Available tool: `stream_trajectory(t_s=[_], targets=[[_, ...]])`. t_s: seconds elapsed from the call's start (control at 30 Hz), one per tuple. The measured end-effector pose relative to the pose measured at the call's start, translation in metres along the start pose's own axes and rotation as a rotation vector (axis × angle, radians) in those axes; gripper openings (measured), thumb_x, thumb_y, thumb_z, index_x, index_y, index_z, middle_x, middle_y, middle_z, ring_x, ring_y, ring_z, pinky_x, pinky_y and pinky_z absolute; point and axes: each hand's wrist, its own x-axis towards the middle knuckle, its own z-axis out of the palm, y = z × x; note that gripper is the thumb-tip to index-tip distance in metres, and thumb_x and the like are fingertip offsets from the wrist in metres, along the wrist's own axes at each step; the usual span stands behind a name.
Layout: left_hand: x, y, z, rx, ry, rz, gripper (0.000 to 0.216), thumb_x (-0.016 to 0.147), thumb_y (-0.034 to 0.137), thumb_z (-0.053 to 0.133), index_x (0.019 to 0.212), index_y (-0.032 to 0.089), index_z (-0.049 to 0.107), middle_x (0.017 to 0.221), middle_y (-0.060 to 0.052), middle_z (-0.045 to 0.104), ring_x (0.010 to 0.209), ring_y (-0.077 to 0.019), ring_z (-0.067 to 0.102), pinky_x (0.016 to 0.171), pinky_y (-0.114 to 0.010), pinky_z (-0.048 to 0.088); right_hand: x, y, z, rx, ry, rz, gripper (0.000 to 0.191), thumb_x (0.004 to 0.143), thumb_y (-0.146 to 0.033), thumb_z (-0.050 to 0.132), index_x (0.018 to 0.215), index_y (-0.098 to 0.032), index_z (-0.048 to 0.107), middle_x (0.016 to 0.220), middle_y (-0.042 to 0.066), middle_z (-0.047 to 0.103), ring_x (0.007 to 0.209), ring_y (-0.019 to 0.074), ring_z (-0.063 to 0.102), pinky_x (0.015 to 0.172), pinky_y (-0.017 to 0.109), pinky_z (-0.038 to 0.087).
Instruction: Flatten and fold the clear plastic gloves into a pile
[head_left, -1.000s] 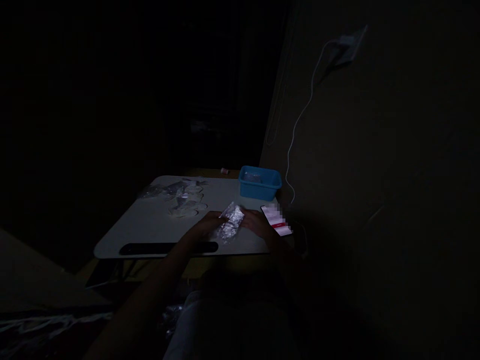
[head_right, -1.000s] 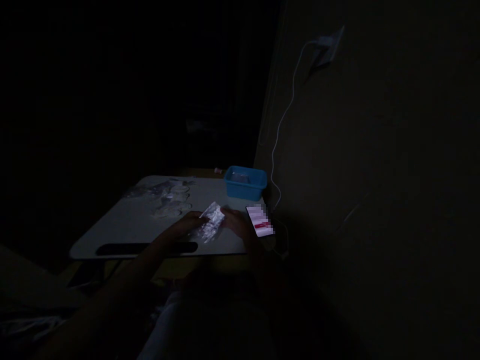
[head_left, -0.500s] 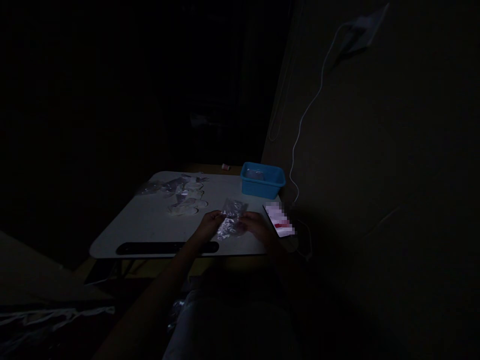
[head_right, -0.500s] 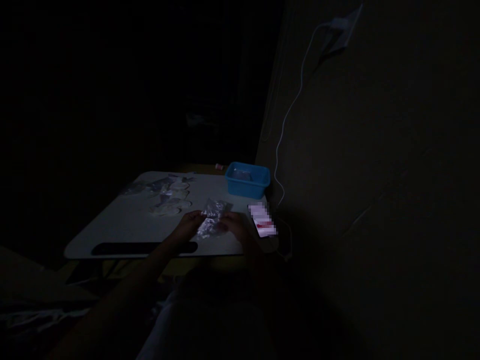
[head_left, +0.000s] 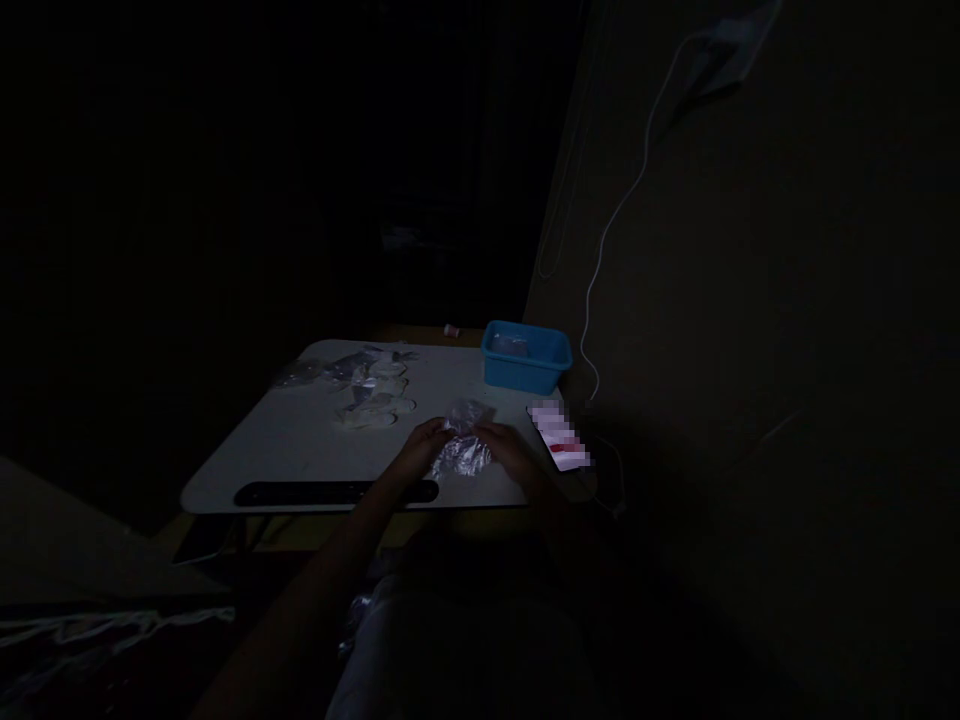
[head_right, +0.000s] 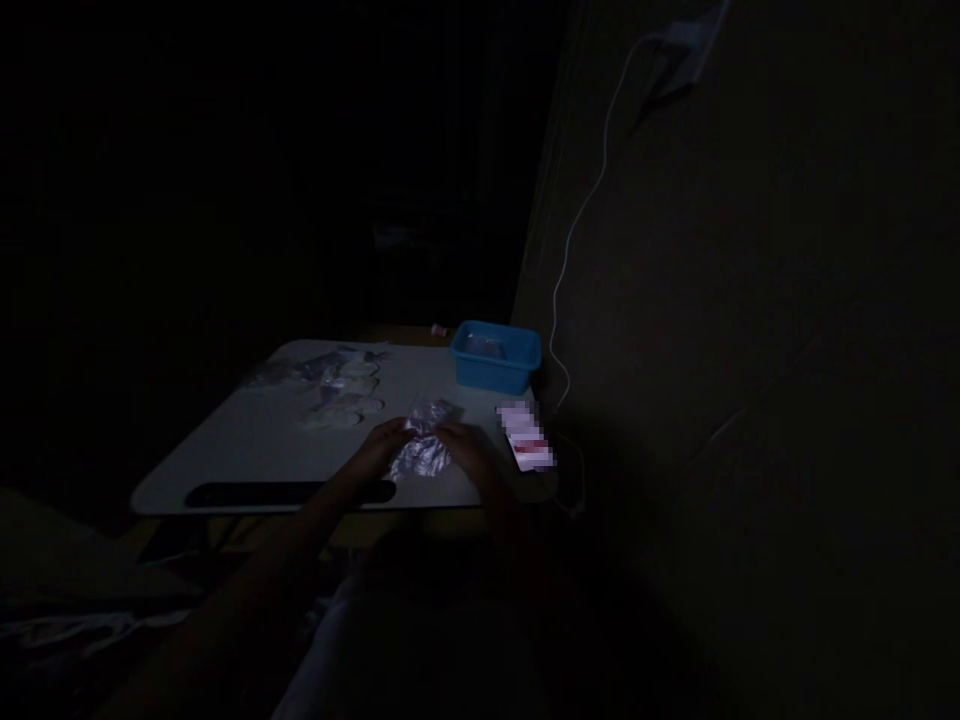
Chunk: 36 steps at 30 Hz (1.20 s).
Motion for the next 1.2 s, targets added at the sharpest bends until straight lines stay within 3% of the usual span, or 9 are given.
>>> stream_trajectory(t_s=[0.2,0.4,0.57,0.73,0.9,1.2], targets=[[0.002,-0.007,-0.004,-0.050,-0.058,-0.024,0.029,0.057,0.029,0.064,0.081,0.013,0.061,0.066,0.000,0.062,0.060,-0.0136,0.054,0.063,-0.026,0.041,-0.004,-0.006,0.002,0.016,-0.007,-0.009,0.028,0.064,-0.042,0.059,0.078,-0.018,0.062,0.071,-0.002,0.060,0.065,0.0118,0.050,0.057,0.022,0.034],[0.001,-0.008,-0.004,-0.073,-0.073,-0.002,0.039,0.059,0.029,0.064,0.093,0.012,0.059,0.073,-0.002,0.064,0.064,-0.0141,0.056,0.064,-0.026,0.042,0.000,-0.006,0.001,0.031,-0.086,0.045,0.033,0.053,-0.042,0.067,0.071,-0.015,0.063,0.059,-0.003,0.058,0.055,0.0102,0.048,0.052,0.022,0.033],[0.003,-0.010,-0.004,0.008,-0.041,0.006,0.037,0.058,0.035,0.066,0.087,0.012,0.060,0.073,-0.002,0.063,0.063,-0.0130,0.054,0.061,-0.024,0.041,0.003,0.003,0.001,0.122,-0.041,-0.019,0.032,0.052,-0.039,0.070,0.072,-0.014,0.064,0.064,0.000,0.062,0.061,0.0129,0.054,0.060,0.025,0.039],[-0.002,-0.005,-0.004,0.158,0.047,-0.011,0.031,0.060,0.044,0.062,0.067,0.014,0.060,0.052,0.004,0.051,0.047,-0.0074,0.041,0.046,-0.019,0.031,0.000,0.005,-0.002,0.116,-0.040,-0.041,0.031,0.055,-0.040,0.068,0.072,-0.015,0.064,0.066,0.000,0.063,0.063,0.0139,0.056,0.059,0.025,0.040],[-0.006,-0.002,-0.002,0.189,0.074,-0.010,0.029,0.061,0.043,0.060,0.065,0.014,0.059,0.045,0.007,0.042,0.041,-0.0049,0.032,0.042,-0.019,0.024,0.001,0.007,-0.004,0.156,-0.080,-0.051,0.032,0.054,-0.040,0.068,0.073,-0.015,0.063,0.067,0.000,0.062,0.060,0.0115,0.053,0.060,0.024,0.039],[-0.003,-0.008,-0.005,-0.022,0.044,-0.028,0.027,0.055,0.033,0.063,0.073,0.013,0.064,0.055,0.002,0.057,0.045,-0.0072,0.044,0.046,-0.020,0.031,0.000,0.010,-0.010,0.041,-0.032,-0.090,0.020,0.060,-0.035,0.060,0.063,-0.015,0.061,0.052,-0.003,0.051,0.048,0.0073,0.040,0.047,0.020,0.028]])
